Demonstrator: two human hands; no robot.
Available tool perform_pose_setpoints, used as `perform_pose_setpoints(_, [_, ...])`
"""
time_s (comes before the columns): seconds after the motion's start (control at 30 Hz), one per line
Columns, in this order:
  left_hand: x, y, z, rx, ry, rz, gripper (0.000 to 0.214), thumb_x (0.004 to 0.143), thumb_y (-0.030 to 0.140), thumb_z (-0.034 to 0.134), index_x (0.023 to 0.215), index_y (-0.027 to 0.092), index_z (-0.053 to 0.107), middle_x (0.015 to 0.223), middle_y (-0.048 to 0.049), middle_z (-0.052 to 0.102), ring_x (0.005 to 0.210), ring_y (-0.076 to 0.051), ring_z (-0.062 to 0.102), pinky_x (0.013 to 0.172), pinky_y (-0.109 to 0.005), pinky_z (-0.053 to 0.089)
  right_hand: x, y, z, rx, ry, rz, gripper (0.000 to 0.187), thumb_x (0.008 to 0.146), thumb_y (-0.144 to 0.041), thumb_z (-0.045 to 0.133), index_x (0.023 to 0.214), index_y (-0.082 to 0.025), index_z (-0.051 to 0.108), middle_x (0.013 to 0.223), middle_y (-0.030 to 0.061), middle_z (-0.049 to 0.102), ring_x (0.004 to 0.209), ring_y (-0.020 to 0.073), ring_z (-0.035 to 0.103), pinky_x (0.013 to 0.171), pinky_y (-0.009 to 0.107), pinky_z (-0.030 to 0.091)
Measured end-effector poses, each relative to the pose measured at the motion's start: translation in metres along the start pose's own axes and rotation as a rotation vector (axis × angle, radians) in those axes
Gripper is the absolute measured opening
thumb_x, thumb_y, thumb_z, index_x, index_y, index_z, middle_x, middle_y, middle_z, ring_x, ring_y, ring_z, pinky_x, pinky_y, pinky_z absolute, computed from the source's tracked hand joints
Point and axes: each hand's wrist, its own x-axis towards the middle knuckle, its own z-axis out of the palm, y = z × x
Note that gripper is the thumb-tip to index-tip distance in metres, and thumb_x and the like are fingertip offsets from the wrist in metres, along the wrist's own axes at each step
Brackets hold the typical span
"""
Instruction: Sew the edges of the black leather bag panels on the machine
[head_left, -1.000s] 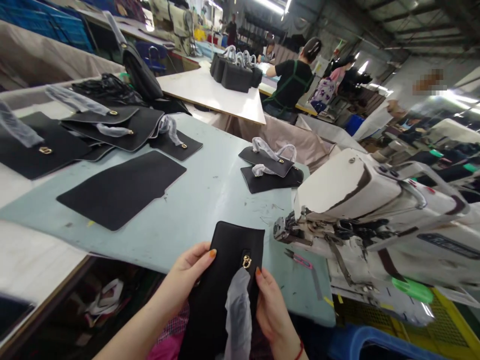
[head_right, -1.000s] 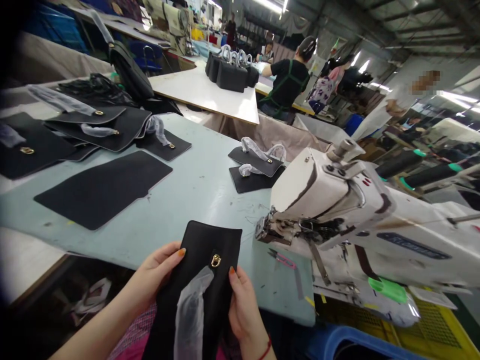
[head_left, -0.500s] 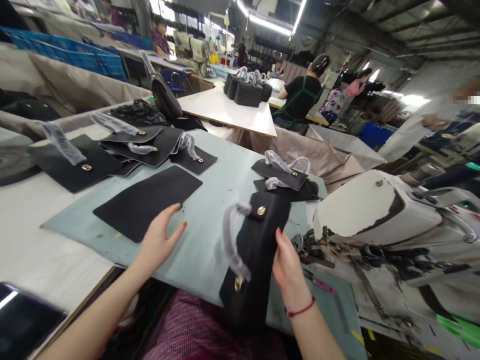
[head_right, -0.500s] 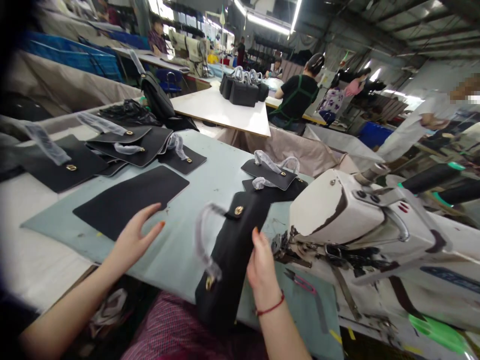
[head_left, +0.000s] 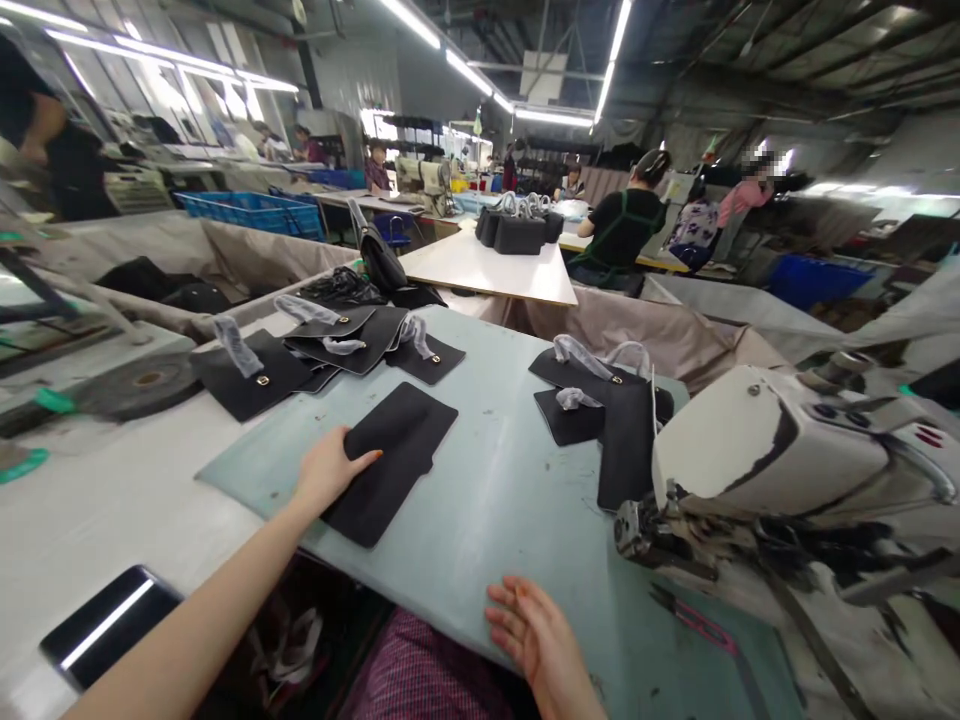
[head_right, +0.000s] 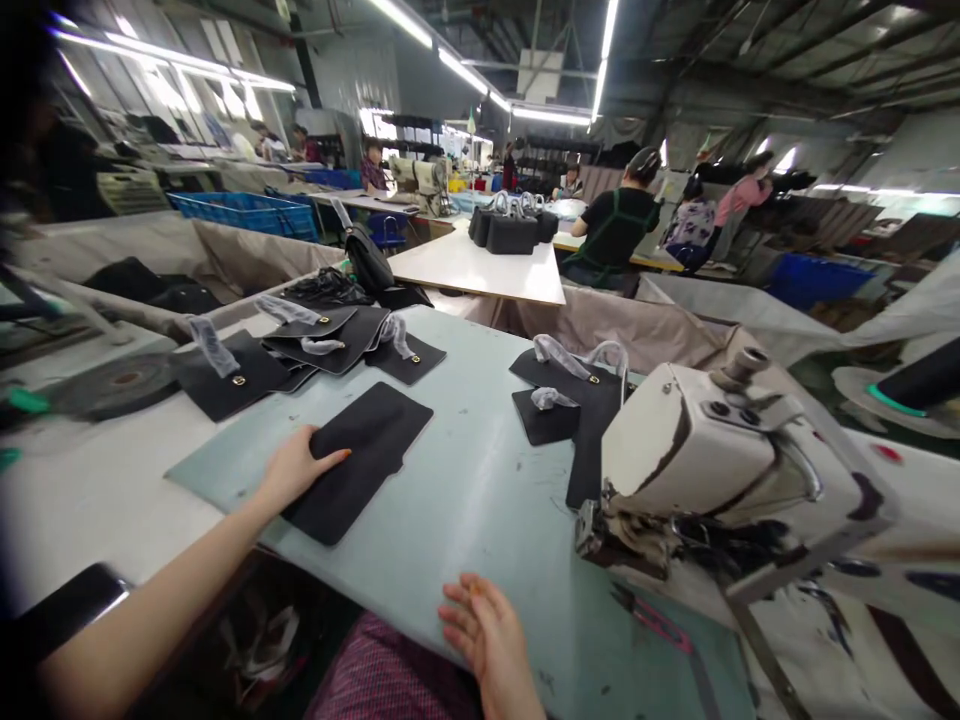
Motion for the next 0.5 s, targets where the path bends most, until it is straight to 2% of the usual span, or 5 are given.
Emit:
perform_pose_setpoints(0.1, [-0.034,0.018,0.003,-0.055,-0.037,0.077,0.037,0.089,0.054,0.047,0.095,0.018,0.057,0.097,-0.0112,0.07,0.093,-0.03,0.067,0.079,-0.038,0.05,-0.015,0.005,-0.004,-0.093,-0.005,-0.02,0.061,0.069,-0.058,0.082,0.108,-0.014,0.069,0.114,0.0182,0.072,0.09,0.0255,0.073,0.078,0.036,0.054])
perform_pose_setpoints(0.2, [-0.073,0.044,-0.016,-0.146,-0.004,0.146,0.033,0.093,0.051,0.042,0.084,0.022,0.054,0.086,-0.006,0.069,0.083,-0.026,0.066,0.073,-0.035,0.05,-0.026,0.001,0.005,-0.191,-0.013,-0.129,0.065,0.07,-0.062,0.08,0.114,-0.016,0.069,0.122,0.0186,0.068,0.1,0.0301,0.07,0.081,0.04,0.054])
perform_pose_setpoints(0.33, [-0.139,0.093,-0.04,-0.2,0.037,0.387,0.03,0.094,0.042,0.047,0.108,0.024,0.067,0.115,-0.0087,0.072,0.107,-0.029,0.066,0.094,-0.04,0.051,-0.039,-0.009,0.03,-0.122,-0.088,-0.282,0.077,0.072,-0.061,0.079,0.136,-0.026,0.057,0.15,0.0146,0.048,0.127,0.0318,0.056,0.093,0.041,0.052])
perform_pose_setpoints(0.4, [-0.18,0.115,-0.03,-0.197,-0.106,0.559,0.036,0.092,0.031,0.05,0.123,0.029,0.067,0.129,-0.0067,0.068,0.117,-0.03,0.064,0.101,-0.042,0.05,-0.042,-0.012,0.039,-0.067,-0.129,-0.294,0.078,0.076,-0.06,0.076,0.143,-0.03,0.05,0.155,0.0116,0.042,0.134,0.0296,0.05,0.098,0.041,0.05])
perform_pose_setpoints(0.5, [-0.238,0.125,0.004,-0.278,-0.418,0.767,0.05,0.084,0.024,0.056,0.132,0.037,0.065,0.139,-0.0032,0.062,0.108,-0.029,0.07,0.087,-0.038,0.061,-0.039,-0.004,0.035,-0.006,-0.005,-0.335,0.066,0.08,-0.055,0.073,0.136,-0.023,0.057,0.135,0.0113,0.061,0.124,0.0271,0.057,0.101,0.039,0.048])
